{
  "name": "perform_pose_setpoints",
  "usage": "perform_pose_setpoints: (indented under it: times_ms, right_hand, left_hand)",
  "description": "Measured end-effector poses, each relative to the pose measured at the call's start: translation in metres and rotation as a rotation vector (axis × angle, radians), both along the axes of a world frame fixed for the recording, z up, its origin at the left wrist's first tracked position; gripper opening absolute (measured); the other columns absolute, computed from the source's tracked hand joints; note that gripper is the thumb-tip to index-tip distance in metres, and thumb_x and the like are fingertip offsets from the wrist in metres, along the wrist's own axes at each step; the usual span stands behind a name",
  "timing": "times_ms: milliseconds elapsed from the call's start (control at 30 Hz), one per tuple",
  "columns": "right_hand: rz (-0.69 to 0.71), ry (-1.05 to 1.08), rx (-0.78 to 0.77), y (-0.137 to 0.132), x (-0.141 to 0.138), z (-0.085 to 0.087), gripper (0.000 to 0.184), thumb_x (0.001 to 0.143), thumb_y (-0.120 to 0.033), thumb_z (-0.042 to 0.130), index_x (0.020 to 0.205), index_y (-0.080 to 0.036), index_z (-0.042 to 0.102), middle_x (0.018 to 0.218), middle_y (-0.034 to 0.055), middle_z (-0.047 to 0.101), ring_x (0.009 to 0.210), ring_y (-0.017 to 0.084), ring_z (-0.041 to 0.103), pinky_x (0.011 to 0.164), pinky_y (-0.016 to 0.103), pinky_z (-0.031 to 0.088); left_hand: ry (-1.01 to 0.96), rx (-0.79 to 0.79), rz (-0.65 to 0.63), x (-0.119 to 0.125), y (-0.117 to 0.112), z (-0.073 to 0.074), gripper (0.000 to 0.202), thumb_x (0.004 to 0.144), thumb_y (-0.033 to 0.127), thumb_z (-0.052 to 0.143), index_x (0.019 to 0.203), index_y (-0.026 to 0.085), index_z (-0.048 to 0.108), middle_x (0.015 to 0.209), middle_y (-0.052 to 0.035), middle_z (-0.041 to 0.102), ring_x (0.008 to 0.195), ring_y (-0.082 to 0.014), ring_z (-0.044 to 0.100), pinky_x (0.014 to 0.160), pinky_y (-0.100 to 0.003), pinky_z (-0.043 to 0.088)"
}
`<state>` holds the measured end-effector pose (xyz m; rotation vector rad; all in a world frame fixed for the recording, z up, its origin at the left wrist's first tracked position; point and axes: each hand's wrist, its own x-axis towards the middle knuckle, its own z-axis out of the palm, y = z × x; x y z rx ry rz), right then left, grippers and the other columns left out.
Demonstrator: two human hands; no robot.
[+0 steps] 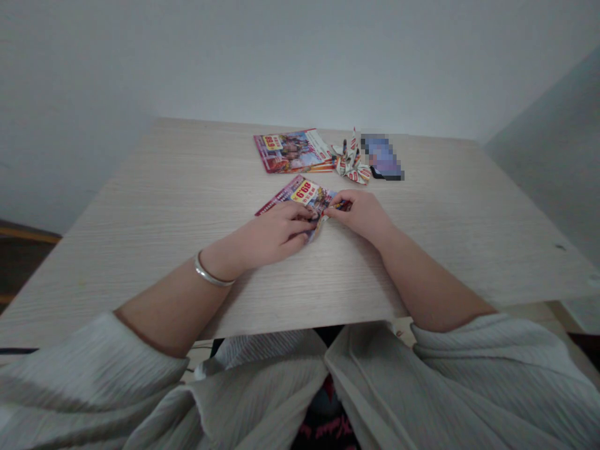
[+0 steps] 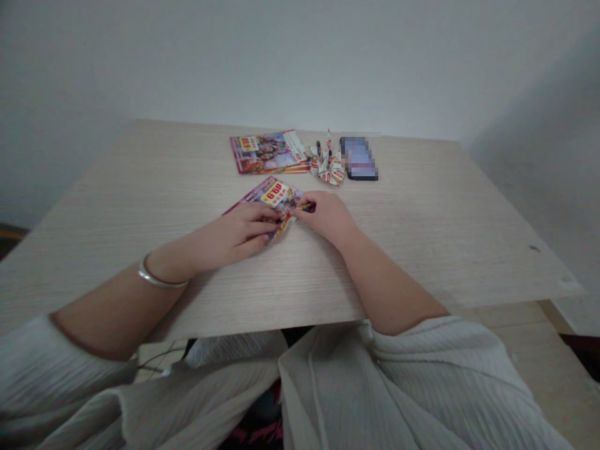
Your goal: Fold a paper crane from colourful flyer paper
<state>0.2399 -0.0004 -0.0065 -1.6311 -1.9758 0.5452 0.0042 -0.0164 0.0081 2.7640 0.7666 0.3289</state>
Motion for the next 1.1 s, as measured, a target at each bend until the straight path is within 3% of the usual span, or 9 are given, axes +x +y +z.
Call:
perform_pose_setpoints:
  times_ms: [167, 333, 467, 533, 633, 733, 900, 1000, 1100]
  right_hand:
    - [-0.062, 0.089, 0.074, 0.000, -0.005, -0.006, 0.016, 0.079, -0.031, 0.078, 0.088, -0.021, 0.069, 0.077, -0.0002, 0.072, 0.068, 0.016, 0.063, 0.064, 0.029, 0.044]
    - [-0.008, 0.133, 0.115, -0.003, -0.008, -0.008, 0.013, 0.081, -0.024, 0.073, 0.089, -0.022, 0.064, 0.088, 0.0009, 0.074, 0.075, 0.017, 0.068, 0.071, 0.031, 0.051]
    - [-0.005, 0.214, 0.072, -0.006, -0.010, -0.006, 0.041, 0.081, -0.021, 0.072, 0.120, -0.023, 0.060, 0.076, -0.0024, 0.072, 0.065, 0.017, 0.067, 0.069, 0.032, 0.052]
    - [0.034, 0.249, 0.043, -0.006, -0.011, -0.005, 0.049, 0.079, -0.020, 0.073, 0.125, -0.022, 0.058, 0.075, -0.0024, 0.072, 0.069, 0.018, 0.069, 0.071, 0.033, 0.053]
    - [0.077, 0.255, -0.034, -0.003, -0.011, -0.005, 0.028, 0.076, -0.021, 0.075, 0.102, -0.020, 0.065, 0.080, 0.0007, 0.073, 0.073, 0.018, 0.070, 0.071, 0.030, 0.053]
    - [0.059, 0.163, -0.046, -0.002, -0.010, -0.005, 0.014, 0.077, -0.024, 0.074, 0.081, -0.020, 0.062, 0.072, -0.0005, 0.069, 0.065, 0.015, 0.063, 0.065, 0.028, 0.048]
    - [0.030, 0.025, 0.003, -0.004, -0.008, -0.003, 0.012, 0.078, -0.028, 0.072, 0.077, -0.019, 0.064, 0.067, -0.0019, 0.064, 0.062, 0.014, 0.055, 0.062, 0.027, 0.039]
    - [0.056, 0.014, -0.018, -0.006, -0.008, -0.002, 0.011, 0.078, -0.029, 0.070, 0.081, -0.019, 0.066, 0.070, -0.0014, 0.066, 0.062, 0.013, 0.054, 0.062, 0.027, 0.038]
    - [0.072, -0.009, -0.007, -0.008, -0.008, 0.000, 0.012, 0.078, -0.030, 0.070, 0.083, -0.019, 0.067, 0.073, -0.0004, 0.068, 0.064, 0.014, 0.053, 0.064, 0.027, 0.038]
  left_hand:
    - [0.034, 0.052, 0.007, -0.002, 0.000, 0.000, 0.042, 0.099, 0.037, 0.051, 0.126, 0.014, 0.074, 0.125, -0.0187, 0.066, 0.114, -0.0305, 0.063, 0.107, -0.050, 0.050]
    - [0.005, 0.007, -0.030, -0.005, 0.003, -0.002, 0.041, 0.099, 0.032, 0.050, 0.127, 0.014, 0.072, 0.129, -0.0162, 0.069, 0.122, -0.0292, 0.063, 0.111, -0.047, 0.050]
    - [-0.010, 0.009, -0.065, -0.005, 0.005, -0.004, 0.041, 0.103, 0.029, 0.042, 0.125, 0.014, 0.073, 0.129, -0.0138, 0.072, 0.126, -0.0282, 0.063, 0.114, -0.046, 0.049]
    - [-0.002, 0.013, -0.055, -0.004, 0.005, -0.006, 0.039, 0.102, 0.029, 0.045, 0.127, 0.012, 0.072, 0.129, -0.0133, 0.073, 0.128, -0.0286, 0.063, 0.115, -0.046, 0.048]
    - [0.027, -0.012, -0.009, -0.005, 0.005, -0.007, 0.036, 0.096, 0.025, 0.056, 0.126, 0.010, 0.070, 0.130, -0.0147, 0.072, 0.124, -0.0278, 0.065, 0.114, -0.044, 0.049]
    - [0.037, -0.021, -0.009, -0.007, 0.005, -0.005, 0.032, 0.096, 0.025, 0.057, 0.121, 0.011, 0.070, 0.127, -0.0147, 0.071, 0.120, -0.0272, 0.066, 0.112, -0.043, 0.050]
    - [0.008, -0.018, 0.036, -0.007, 0.001, -0.002, 0.024, 0.095, 0.027, 0.053, 0.110, 0.013, 0.066, 0.114, -0.0145, 0.066, 0.106, -0.0266, 0.066, 0.099, -0.044, 0.056]
    - [-0.088, 0.089, 0.097, -0.005, -0.001, -0.005, 0.034, 0.089, 0.027, 0.059, 0.117, 0.009, 0.059, 0.130, -0.0218, 0.057, 0.124, -0.0333, 0.058, 0.106, -0.048, 0.053]
    - [-0.174, 0.208, 0.072, -0.004, -0.001, -0.013, 0.070, 0.087, 0.042, 0.068, 0.143, 0.008, 0.043, 0.152, -0.0277, 0.041, 0.148, -0.0401, 0.038, 0.120, -0.056, 0.041]
